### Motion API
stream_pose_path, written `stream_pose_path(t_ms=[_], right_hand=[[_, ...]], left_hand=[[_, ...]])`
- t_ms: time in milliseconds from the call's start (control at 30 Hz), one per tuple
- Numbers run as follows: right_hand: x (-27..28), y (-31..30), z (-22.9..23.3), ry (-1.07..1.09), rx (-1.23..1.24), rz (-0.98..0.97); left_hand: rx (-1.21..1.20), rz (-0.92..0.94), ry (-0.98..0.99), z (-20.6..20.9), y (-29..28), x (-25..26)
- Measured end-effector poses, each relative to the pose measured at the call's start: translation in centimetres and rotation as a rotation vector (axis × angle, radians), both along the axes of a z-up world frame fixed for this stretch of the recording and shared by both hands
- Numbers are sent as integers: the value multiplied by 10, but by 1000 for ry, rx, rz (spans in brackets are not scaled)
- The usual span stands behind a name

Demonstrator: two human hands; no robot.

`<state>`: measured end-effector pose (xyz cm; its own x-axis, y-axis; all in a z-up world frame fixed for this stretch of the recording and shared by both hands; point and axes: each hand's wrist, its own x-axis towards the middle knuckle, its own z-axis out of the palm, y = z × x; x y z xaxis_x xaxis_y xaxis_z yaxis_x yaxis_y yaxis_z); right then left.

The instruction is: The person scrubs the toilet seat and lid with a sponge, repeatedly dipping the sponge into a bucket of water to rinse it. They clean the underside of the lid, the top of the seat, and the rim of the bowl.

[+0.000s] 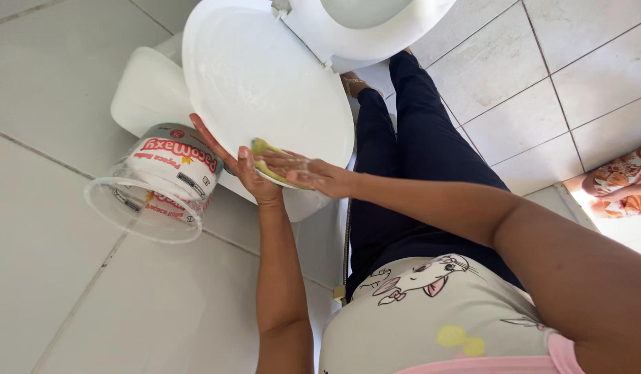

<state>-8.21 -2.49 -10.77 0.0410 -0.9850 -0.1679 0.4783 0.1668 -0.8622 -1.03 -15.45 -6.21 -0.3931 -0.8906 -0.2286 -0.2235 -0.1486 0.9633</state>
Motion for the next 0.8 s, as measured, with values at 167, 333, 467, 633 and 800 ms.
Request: stream_pose_path(t_ms=[167, 333, 467, 633, 800], right_hand=[[-3, -103, -46, 181, -157, -166], [-9, -182, -141, 280, 71, -234], [-10, -204, -235, 290, 285, -230], [-8, -162, -338, 360, 552, -241], [-16, -136, -363, 440, 569, -259]], left_hand=[[0, 1, 53, -5, -2, 0], [2, -5, 33, -8, -1, 1], [-15, -31, -33, -9, -2, 8], [1, -33, -43, -19, -3, 23], [-36, -59, -43, -29, -4, 31]])
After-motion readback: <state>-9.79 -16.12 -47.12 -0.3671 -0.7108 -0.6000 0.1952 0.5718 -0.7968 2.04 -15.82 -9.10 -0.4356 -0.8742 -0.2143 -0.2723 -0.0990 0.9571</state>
